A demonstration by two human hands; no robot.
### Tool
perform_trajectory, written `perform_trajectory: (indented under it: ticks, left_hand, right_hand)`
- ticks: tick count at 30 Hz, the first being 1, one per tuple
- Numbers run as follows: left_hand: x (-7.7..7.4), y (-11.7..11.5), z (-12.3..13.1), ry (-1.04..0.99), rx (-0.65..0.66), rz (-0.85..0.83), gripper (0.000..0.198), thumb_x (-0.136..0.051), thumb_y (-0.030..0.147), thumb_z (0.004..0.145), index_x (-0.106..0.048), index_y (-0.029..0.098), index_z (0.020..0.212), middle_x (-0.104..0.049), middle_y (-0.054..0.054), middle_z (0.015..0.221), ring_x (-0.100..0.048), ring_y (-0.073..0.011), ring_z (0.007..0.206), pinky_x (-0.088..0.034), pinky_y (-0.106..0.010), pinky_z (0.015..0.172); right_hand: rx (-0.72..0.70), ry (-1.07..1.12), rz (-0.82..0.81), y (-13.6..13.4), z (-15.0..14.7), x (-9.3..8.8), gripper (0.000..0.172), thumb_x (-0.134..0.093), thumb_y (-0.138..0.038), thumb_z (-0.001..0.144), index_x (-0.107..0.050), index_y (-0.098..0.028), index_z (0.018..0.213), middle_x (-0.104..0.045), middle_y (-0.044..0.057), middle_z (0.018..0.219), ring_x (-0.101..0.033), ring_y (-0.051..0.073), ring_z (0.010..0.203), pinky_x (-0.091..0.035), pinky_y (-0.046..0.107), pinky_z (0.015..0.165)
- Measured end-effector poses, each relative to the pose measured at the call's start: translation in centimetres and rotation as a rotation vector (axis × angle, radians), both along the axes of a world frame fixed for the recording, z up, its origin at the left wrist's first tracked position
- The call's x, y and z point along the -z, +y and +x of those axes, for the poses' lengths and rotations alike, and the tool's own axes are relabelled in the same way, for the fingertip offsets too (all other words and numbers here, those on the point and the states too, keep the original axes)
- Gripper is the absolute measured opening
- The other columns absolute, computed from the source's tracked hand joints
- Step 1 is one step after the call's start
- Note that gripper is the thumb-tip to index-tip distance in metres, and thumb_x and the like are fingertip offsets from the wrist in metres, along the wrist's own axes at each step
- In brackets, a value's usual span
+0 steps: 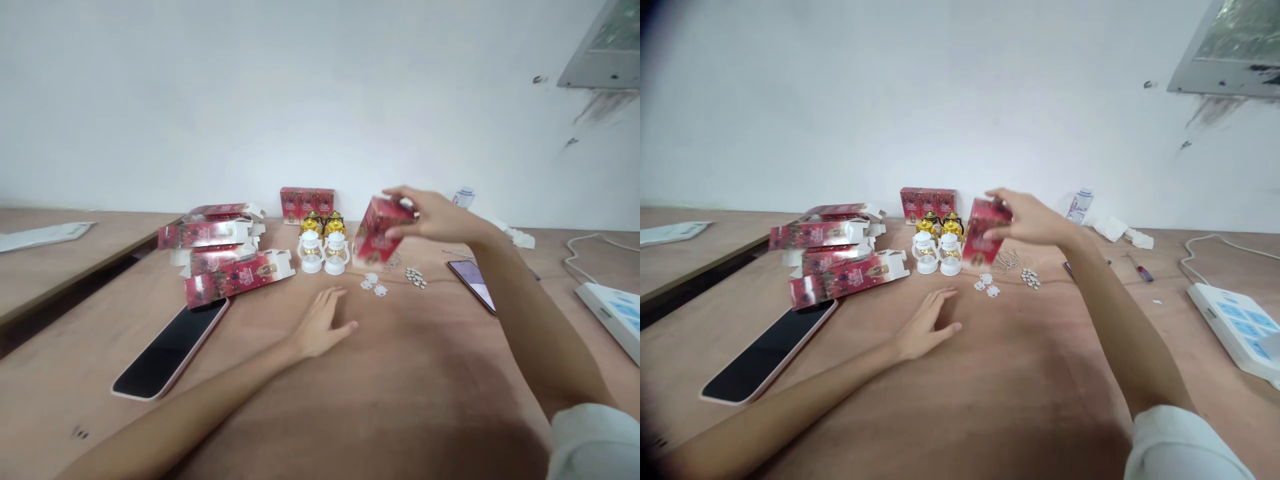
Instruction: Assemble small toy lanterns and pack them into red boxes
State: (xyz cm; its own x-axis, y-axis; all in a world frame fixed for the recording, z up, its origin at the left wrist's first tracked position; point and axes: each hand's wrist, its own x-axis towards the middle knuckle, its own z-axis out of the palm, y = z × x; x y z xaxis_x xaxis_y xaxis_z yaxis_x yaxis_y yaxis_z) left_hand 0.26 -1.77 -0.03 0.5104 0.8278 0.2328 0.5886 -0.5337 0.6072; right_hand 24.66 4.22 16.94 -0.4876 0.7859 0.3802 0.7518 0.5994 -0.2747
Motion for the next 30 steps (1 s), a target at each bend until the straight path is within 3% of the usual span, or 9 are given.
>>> perform_trajectory:
  ticks: [4,8,13,17,21,25,28,30]
  left_hand:
    - [-0.1,-0.3,0.6,0.198,0.081,0.045,0.051,-0.062,0.041,0.075,-0.051,0.017,0.118,-0.042,-0.015,0.139,-0.033,-0.0313,0.133,-0.025,-0.052,0.111]
    - [0.1,-0.8,0.7,0.290,0.117,0.108,0.054,-0.059,0.042,0.077,-0.048,0.015,0.123,-0.038,-0.016,0.143,-0.029,-0.0306,0.136,-0.020,-0.050,0.114]
    - [0.6,-0.9,0.7,0.317,0.123,0.143,0.054,-0.056,0.043,0.079,-0.047,0.015,0.124,-0.037,-0.017,0.143,-0.027,-0.0325,0.137,-0.021,-0.052,0.113]
    - [0.8,-0.9,0.7,0.301,0.126,0.163,0.054,-0.057,0.044,0.079,-0.047,0.015,0.123,-0.037,-0.019,0.143,-0.028,-0.0337,0.136,-0.022,-0.054,0.112]
    - [0.8,-0.9,0.8,0.293,0.129,0.163,0.054,-0.057,0.043,0.079,-0.047,0.015,0.123,-0.039,-0.018,0.141,-0.029,-0.0336,0.136,-0.022,-0.054,0.112]
    - [0.8,-0.9,0.7,0.304,0.130,0.172,0.052,-0.055,0.043,0.080,-0.047,0.015,0.124,-0.040,-0.017,0.141,-0.029,-0.0330,0.136,-0.021,-0.053,0.113]
    - [0.6,-0.9,0.7,0.337,0.133,0.169,0.053,-0.053,0.043,0.082,-0.046,0.013,0.125,-0.038,-0.018,0.142,-0.028,-0.0335,0.136,-0.021,-0.053,0.113]
    - [0.4,-0.9,0.7,0.351,0.133,0.162,0.053,-0.053,0.042,0.081,-0.047,0.012,0.125,-0.037,-0.019,0.143,-0.027,-0.0336,0.136,-0.020,-0.053,0.113]
  right_hand:
    - [0.261,0.106,0.241,8.9,-1.0,0.8,0.071,-0.075,-0.031,0.060,-0.047,-0.014,0.124,-0.054,0.014,0.119,-0.052,0.032,0.106,-0.041,0.049,0.091]
    - [0.431,0.102,0.088,16.8,-3.9,3.4,0.069,-0.076,-0.023,0.057,-0.049,-0.014,0.119,-0.054,0.014,0.118,-0.052,0.031,0.107,-0.042,0.045,0.091]
    - [0.328,0.086,-0.045,21.6,-7.2,6.2,0.071,-0.074,-0.016,0.057,-0.048,-0.012,0.123,-0.051,0.014,0.123,-0.051,0.028,0.111,-0.040,0.038,0.096]
    - [0.267,0.123,-0.065,22.8,-8.6,7.9,0.072,-0.069,-0.011,0.061,-0.044,-0.009,0.129,-0.042,0.019,0.134,-0.043,0.029,0.123,-0.034,0.039,0.103]
    - [0.229,0.153,-0.078,22.7,-8.1,8.9,0.087,-0.065,-0.009,0.064,-0.025,-0.007,0.141,-0.019,0.025,0.148,-0.025,0.031,0.137,-0.028,0.040,0.108]
    - [0.174,0.201,-0.049,21.4,-6.4,8.9,0.091,-0.060,-0.008,0.068,-0.014,-0.011,0.146,0.001,0.024,0.152,-0.017,0.032,0.141,-0.028,0.044,0.107]
    - [0.203,0.309,0.092,18.9,-5.9,8.4,0.076,-0.051,-0.006,0.073,-0.022,-0.012,0.144,-0.015,0.021,0.151,-0.022,0.030,0.139,-0.028,0.045,0.107]
    - [0.221,0.366,0.165,16.4,-6.2,8.1,0.059,-0.045,-0.008,0.078,-0.035,-0.012,0.136,-0.037,0.018,0.139,-0.043,0.025,0.125,-0.035,0.041,0.103]
